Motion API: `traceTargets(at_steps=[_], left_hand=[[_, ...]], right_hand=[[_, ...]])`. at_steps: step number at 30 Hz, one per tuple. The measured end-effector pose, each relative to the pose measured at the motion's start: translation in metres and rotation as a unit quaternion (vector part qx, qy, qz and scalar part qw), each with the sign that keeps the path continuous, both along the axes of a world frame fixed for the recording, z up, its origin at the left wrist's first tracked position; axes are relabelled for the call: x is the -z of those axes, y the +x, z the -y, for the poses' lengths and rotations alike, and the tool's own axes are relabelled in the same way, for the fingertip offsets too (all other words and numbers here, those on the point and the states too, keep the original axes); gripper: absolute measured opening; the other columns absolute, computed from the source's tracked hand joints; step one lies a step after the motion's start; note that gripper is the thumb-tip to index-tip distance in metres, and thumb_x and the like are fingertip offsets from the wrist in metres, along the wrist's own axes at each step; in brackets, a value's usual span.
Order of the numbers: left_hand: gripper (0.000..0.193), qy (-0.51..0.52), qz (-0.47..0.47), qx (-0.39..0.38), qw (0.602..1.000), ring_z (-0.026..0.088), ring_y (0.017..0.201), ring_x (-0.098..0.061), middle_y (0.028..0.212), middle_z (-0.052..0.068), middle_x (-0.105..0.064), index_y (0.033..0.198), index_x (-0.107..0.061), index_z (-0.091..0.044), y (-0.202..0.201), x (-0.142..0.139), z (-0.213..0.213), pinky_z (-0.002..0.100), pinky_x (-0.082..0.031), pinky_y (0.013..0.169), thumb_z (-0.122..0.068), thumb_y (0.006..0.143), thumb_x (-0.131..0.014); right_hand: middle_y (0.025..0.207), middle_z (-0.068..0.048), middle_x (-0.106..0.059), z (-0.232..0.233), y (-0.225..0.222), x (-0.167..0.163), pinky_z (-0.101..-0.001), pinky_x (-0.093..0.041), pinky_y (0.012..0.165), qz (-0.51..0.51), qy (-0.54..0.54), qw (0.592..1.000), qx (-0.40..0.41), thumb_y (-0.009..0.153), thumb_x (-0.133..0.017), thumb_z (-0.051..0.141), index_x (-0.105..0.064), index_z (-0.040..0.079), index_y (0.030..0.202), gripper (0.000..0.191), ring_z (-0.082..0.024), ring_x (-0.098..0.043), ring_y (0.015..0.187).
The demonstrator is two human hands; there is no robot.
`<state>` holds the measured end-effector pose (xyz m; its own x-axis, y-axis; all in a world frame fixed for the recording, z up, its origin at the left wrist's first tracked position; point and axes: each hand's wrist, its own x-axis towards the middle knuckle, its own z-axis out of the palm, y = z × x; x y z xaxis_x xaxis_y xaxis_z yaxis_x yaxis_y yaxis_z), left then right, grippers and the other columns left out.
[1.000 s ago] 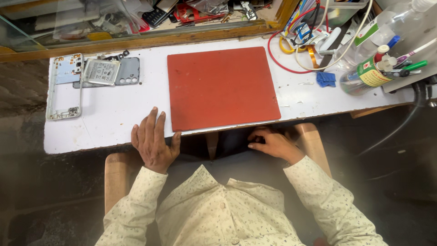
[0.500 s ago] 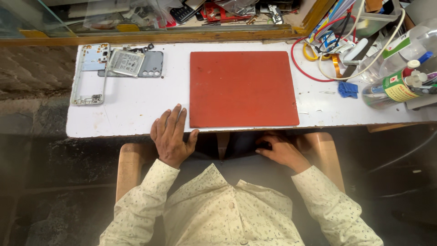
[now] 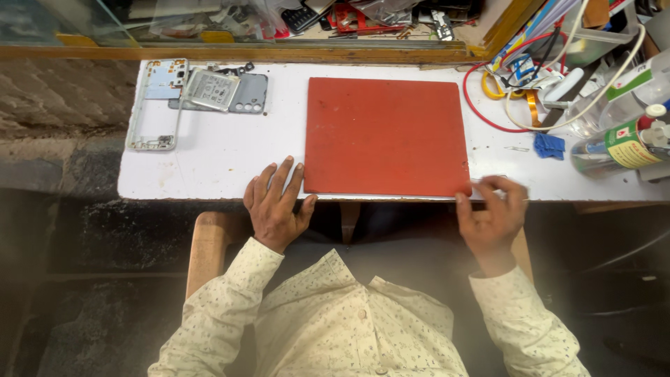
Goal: The person repairs a smartphone at a workbench. They handle the disassembled phone body and battery, set parts aside on the bench, then work on the phone frame, pressing components into place and manipulating small parts along its edges with their hands.
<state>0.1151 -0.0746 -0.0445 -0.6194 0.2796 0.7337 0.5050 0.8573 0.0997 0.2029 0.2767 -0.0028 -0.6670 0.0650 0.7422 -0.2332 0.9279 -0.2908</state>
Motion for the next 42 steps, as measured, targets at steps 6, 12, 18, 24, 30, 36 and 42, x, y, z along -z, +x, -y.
traceTargets(at_steps=[6, 12, 18, 24, 30, 36, 42], left_hand=[[0.049, 0.005, -0.009, 0.004, 1.000, 0.028, 0.126, -0.058, 0.136, 0.008, -0.068, 0.128, -0.073, -0.009, 0.000, -0.005, 0.002, 0.043, -0.034, 0.109, -0.048, 0.105, -0.054], [0.050, 0.023, -0.016, 0.019, 0.999, 0.026, 0.122, -0.059, 0.134, 0.005, -0.069, 0.125, -0.073, -0.009, 0.000, -0.010, 0.005, 0.041, -0.036, 0.107, -0.050, 0.104, -0.056], [0.049, 0.037, -0.023, 0.036, 0.998, 0.024, 0.121, -0.060, 0.134, 0.004, -0.069, 0.124, -0.073, -0.009, 0.000, -0.013, 0.011, 0.039, -0.036, 0.106, -0.051, 0.103, -0.059], [0.050, 0.029, -0.024, 0.029, 0.999, 0.023, 0.121, -0.060, 0.134, 0.004, -0.069, 0.126, -0.072, -0.009, -0.001, -0.008, 0.011, 0.038, -0.035, 0.107, -0.051, 0.103, -0.058], [0.050, 0.030, -0.020, 0.020, 0.999, 0.024, 0.122, -0.059, 0.134, 0.003, -0.069, 0.130, -0.070, -0.010, -0.001, -0.003, 0.009, 0.040, -0.033, 0.108, -0.050, 0.104, -0.055], [0.048, 0.025, -0.024, 0.010, 0.999, 0.023, 0.122, -0.058, 0.135, 0.002, -0.069, 0.131, -0.070, -0.013, 0.000, -0.007, 0.005, 0.040, -0.033, 0.108, -0.049, 0.103, -0.055], [0.049, 0.074, 0.040, 0.017, 0.996, 0.027, 0.122, -0.056, 0.134, 0.005, -0.067, 0.128, -0.072, -0.014, 0.003, -0.033, 0.000, 0.041, -0.034, 0.106, -0.049, 0.093, -0.071]], right_hand=[[0.122, -0.009, -0.066, -0.003, -0.005, -0.003, -0.0443, -0.042, 0.107, 0.025, 0.018, 0.999, -0.019, 0.090, -0.081, 0.020, -0.074, 0.005, 0.120, 0.034, -0.031, -0.057, 0.118], [0.128, -0.008, -0.070, 0.001, -0.005, 0.009, -0.0379, -0.050, 0.106, 0.009, -0.100, 0.994, -0.050, 0.093, -0.085, 0.014, -0.072, 0.005, 0.119, 0.030, -0.027, -0.065, 0.119], [0.134, -0.013, -0.066, 0.007, -0.010, 0.017, -0.0346, -0.056, 0.100, -0.020, -0.131, 0.988, -0.085, 0.096, -0.079, 0.003, -0.071, 0.004, 0.119, 0.024, -0.026, -0.067, 0.120], [0.128, -0.014, -0.066, 0.012, -0.012, 0.013, -0.0340, -0.058, 0.094, 0.006, -0.122, 0.992, -0.043, 0.090, -0.071, -0.007, -0.072, 0.005, 0.113, 0.027, -0.026, -0.069, 0.113], [0.130, -0.015, -0.064, 0.010, -0.014, -0.021, -0.0365, -0.054, 0.096, 0.072, -0.125, 0.987, -0.064, 0.080, -0.060, -0.006, -0.072, 0.003, 0.112, 0.035, -0.026, -0.066, 0.113], [0.141, -0.017, -0.059, -0.010, -0.084, -0.100, -0.0400, -0.043, 0.116, 0.148, -0.037, 0.962, -0.225, 0.074, -0.057, -0.004, -0.068, 0.003, 0.114, 0.042, -0.033, -0.055, 0.136], [0.135, -0.009, -0.064, -0.016, -0.180, -0.170, -0.0388, -0.044, 0.104, 0.517, 0.095, 0.775, -0.351, 0.070, -0.072, 0.009, -0.066, 0.012, 0.128, 0.058, -0.026, -0.058, 0.127]])
